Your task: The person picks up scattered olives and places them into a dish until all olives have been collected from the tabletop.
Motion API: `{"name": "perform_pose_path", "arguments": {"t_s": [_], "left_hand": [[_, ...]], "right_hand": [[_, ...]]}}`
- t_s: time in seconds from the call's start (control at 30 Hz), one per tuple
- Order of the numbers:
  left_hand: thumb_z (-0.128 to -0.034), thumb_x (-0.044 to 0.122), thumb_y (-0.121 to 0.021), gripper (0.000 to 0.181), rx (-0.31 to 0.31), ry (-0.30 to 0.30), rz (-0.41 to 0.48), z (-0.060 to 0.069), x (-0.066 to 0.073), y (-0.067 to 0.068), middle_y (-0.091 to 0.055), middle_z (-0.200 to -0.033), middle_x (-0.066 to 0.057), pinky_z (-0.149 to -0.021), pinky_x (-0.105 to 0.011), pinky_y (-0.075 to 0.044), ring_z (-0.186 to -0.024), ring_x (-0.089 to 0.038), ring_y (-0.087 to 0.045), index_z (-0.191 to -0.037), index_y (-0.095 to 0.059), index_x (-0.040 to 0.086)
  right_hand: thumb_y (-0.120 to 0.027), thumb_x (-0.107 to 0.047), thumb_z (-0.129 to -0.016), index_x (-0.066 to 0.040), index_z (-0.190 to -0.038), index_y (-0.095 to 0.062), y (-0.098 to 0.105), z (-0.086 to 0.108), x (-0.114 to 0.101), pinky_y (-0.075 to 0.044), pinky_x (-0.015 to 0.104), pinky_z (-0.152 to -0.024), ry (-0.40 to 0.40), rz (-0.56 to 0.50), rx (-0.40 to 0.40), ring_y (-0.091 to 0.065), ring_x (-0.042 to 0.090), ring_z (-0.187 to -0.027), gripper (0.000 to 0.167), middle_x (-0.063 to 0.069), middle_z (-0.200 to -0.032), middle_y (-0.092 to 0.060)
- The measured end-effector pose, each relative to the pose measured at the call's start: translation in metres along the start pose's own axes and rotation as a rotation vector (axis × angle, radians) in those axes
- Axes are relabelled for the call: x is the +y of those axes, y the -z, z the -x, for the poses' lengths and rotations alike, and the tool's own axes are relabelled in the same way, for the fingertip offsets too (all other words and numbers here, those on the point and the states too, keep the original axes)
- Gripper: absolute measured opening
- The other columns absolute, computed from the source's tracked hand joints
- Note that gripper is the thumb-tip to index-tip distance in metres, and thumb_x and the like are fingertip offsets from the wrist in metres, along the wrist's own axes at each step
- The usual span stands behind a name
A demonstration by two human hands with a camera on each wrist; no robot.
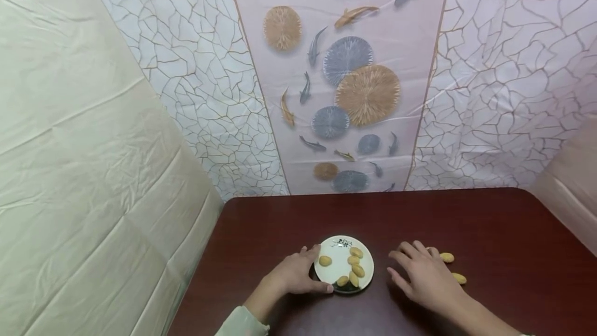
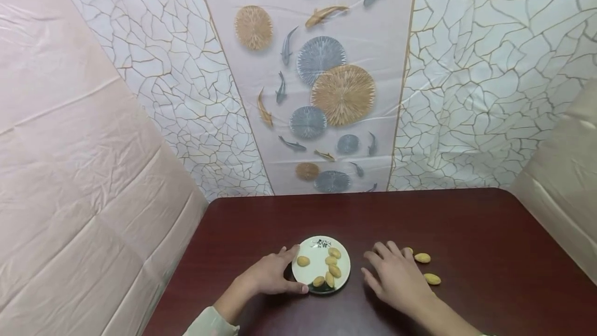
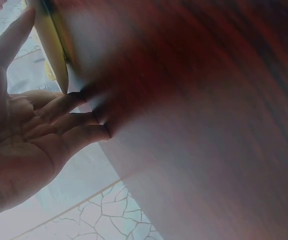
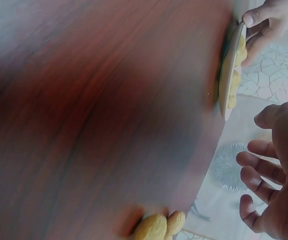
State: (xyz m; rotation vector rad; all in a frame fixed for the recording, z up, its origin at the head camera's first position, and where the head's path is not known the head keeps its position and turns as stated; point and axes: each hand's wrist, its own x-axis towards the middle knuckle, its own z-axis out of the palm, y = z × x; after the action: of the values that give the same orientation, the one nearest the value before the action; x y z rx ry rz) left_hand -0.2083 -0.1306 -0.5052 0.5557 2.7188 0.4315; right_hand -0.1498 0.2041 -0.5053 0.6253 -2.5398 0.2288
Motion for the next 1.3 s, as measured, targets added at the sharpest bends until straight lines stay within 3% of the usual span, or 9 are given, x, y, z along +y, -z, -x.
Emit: {"name": "perform_pose_path", "arguments": {"t_s": [0.17, 0.3, 0.53, 1.3], "left_hand": [[-0.0856, 0.072, -0.085, 0.118, 0.010, -0.013, 0.002, 0.002, 0.001, 0.003, -0.047, -0.172, -0.025, -0.127, -0.060, -0.045, -0.161, -0.043, -0.046, -0.175, -0.034, 0.015], [-0.0861, 0.071, -0.085, 0.117, 0.002, -0.012, -0.001, 0.002, 0.002, 0.003, -0.047, -0.173, -0.022, -0.128, -0.060, -0.044, -0.162, -0.043, -0.044, -0.175, -0.034, 0.014], [-0.0851, 0.070, -0.086, 0.117, 0.017, -0.021, -0.010, 0.002, 0.001, 0.001, -0.049, -0.171, -0.022, -0.127, -0.061, -0.045, -0.161, -0.043, -0.046, -0.174, -0.036, 0.014], [-0.0862, 0.072, -0.084, 0.117, 0.003, -0.002, -0.014, 0.002, 0.003, 0.002, -0.047, -0.173, -0.022, -0.127, -0.060, -0.045, -0.161, -0.043, -0.046, -0.175, -0.034, 0.016]], "right_hand": [[-0.094, -0.028, -0.082, -0.017, -0.107, -0.080, 0.001, 0.004, 0.011, -0.039, 0.038, -0.065, 0.010, 0.017, 0.051, -0.059, 0.019, -0.090, 0.030, -0.005, -0.102, -0.071], [-0.094, -0.028, -0.081, -0.017, -0.109, -0.081, 0.002, 0.009, 0.017, -0.036, 0.035, -0.066, -0.009, 0.030, 0.033, -0.059, 0.019, -0.091, 0.033, -0.005, -0.103, -0.071], [-0.096, -0.028, -0.080, -0.016, -0.111, -0.081, 0.006, 0.015, 0.028, -0.041, 0.038, -0.067, -0.039, 0.053, 0.015, -0.061, 0.022, -0.094, 0.036, -0.002, -0.104, -0.070], [-0.087, -0.031, -0.091, -0.012, -0.117, -0.080, 0.011, 0.030, 0.069, -0.048, 0.053, -0.069, -0.194, 0.074, -0.163, -0.065, 0.035, -0.103, 0.033, 0.007, -0.113, -0.072]]}}
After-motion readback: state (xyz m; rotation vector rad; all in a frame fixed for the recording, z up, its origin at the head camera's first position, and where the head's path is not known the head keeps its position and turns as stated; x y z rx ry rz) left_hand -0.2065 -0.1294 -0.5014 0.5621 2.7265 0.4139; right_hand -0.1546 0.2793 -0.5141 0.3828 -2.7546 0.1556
